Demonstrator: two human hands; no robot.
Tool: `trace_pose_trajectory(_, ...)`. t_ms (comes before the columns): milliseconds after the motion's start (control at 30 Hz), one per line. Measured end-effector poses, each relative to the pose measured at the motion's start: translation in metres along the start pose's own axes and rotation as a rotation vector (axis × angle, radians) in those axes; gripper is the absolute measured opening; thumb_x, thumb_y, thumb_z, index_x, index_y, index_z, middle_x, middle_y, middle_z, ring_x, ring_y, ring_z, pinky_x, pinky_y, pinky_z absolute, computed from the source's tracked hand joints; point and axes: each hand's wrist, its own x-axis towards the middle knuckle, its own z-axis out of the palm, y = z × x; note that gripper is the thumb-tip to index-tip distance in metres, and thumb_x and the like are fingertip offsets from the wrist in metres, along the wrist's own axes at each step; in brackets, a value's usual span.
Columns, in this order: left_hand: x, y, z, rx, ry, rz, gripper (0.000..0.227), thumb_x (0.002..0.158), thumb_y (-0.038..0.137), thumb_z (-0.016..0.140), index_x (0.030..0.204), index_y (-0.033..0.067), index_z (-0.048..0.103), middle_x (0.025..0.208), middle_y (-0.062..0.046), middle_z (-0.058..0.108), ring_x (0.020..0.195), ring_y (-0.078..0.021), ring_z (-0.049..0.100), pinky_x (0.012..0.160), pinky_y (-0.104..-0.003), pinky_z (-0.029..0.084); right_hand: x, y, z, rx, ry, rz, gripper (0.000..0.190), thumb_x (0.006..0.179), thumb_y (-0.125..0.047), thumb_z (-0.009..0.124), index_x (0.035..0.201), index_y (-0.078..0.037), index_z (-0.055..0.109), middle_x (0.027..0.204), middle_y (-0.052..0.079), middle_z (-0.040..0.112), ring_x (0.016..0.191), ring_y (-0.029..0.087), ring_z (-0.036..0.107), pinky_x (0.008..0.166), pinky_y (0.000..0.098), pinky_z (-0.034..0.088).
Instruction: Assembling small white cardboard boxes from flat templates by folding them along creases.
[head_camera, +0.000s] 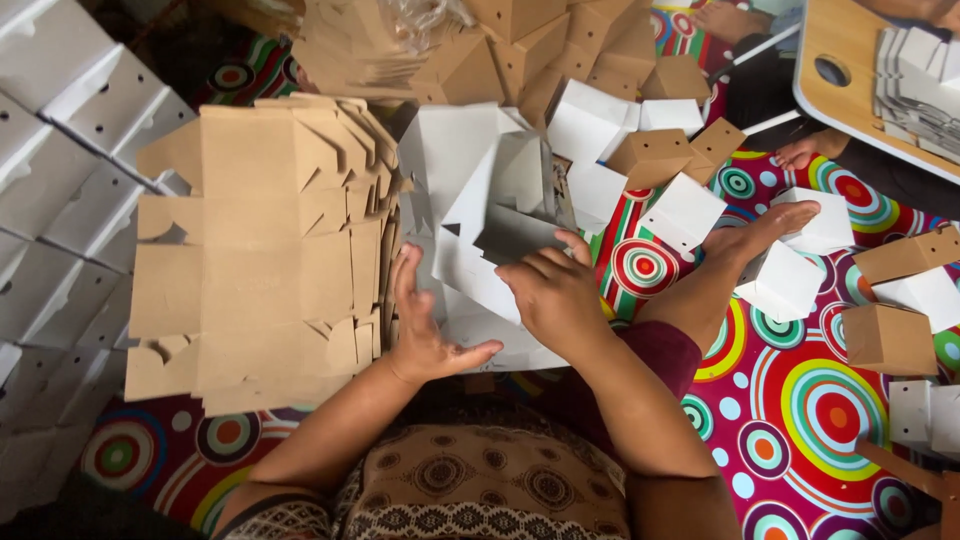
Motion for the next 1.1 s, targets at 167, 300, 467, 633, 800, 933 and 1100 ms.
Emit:
trace_pose_trajectory(167,-0.004,-0.006,-0.003,0.233,-0.342,-0.001,0.032,0.097,0.023,0.056,0.124,0.0120,0.069,0.124,-0.009,0.069,0.126,-0.0322,0.062,0.116,-0.050,0.036,-0.042,0.002,0.038,-0.127,-0.098,-0.076,0.008,0.094,-0.020,0.070,0.089,-0.015,0.068,0.073,0.000,0.064,0.072,0.018,0.066,0.111,0.0524,0.041)
trace_pose_trajectory(300,0.008,-0.013,-0.023,0.504,-0.450,-0.009,0.020,0.095,0.017,0.062,0.110,0.0170,0.075,0.117,-0.003,0.072,0.133,-0.0313,0.055,0.119,-0.054,0.028,-0.049,-0.008,0.033,-0.130,-0.145,-0.065,0.006,0.094,-0.015,0.072,0.087,-0.015,0.071,0.070,-0.001,0.063,0.068,0.018,0.064,0.111,0.0577,0.041)
trace_pose_trajectory(467,-0.004,-0.026,-0.035,0.550,-0.475,-0.010,0.004,0.087,0.020,0.079,0.090,0.0187,0.078,0.115,0.001,0.074,0.140,-0.0322,0.047,0.115,-0.075,0.010,-0.075,-0.003,0.040,-0.195,-0.137,-0.070,0.008,0.091,-0.010,0.074,0.084,-0.014,0.072,0.073,0.004,0.067,0.066,0.020,0.067,0.110,0.0618,0.042)
trace_pose_trajectory(633,-0.011,-0.031,-0.030,0.551,-0.461,0.027,0.007,0.085,0.028,0.080,0.086,0.0222,0.077,0.114,0.004,0.073,0.139,-0.0322,0.047,0.111,-0.080,0.010,-0.079,-0.010,0.042,-0.166,-0.120,-0.036,0.006,0.091,-0.008,0.072,0.087,-0.011,0.071,0.086,0.006,0.071,0.077,0.023,0.070,0.111,0.0656,0.040)
trace_pose_trajectory(800,-0.013,-0.034,-0.024,0.578,-0.456,0.038,0.006,0.086,0.028,0.078,0.086,0.0231,0.075,0.114,0.004,0.072,0.139,-0.0333,0.046,0.110,-0.081,0.007,-0.098,0.005,0.053,-0.061,-0.065,0.123,0.005,0.091,-0.010,0.068,0.089,-0.014,0.064,0.091,0.001,0.070,0.085,0.022,0.070,0.117,0.0637,0.033)
trace_pose_trajectory(933,-0.008,-0.032,-0.019,0.577,-0.456,0.051,0.003,0.091,0.026,0.073,0.088,0.0265,0.073,0.104,0.006,0.072,0.133,-0.0303,0.049,0.108,-0.083,0.005,-0.102,0.007,0.053,0.002,0.090,0.239,0.010,0.090,-0.012,0.070,0.091,-0.017,0.062,0.097,-0.002,0.072,0.093,0.021,0.072,0.120,0.0555,0.028)
trace_pose_trajectory(1100,-0.018,-0.041,-0.017,0.560,-0.485,0.100,0.009,0.095,0.022,0.070,0.087,0.0258,0.073,0.089,0.007,0.071,0.120,-0.0259,0.056,0.109,-0.083,0.004,-0.081,-0.012,0.042,-0.096,-0.003,0.187,0.011,0.087,-0.011,0.072,0.084,-0.017,0.063,0.096,-0.004,0.073,0.093,0.021,0.070,0.120,0.0641,0.019)
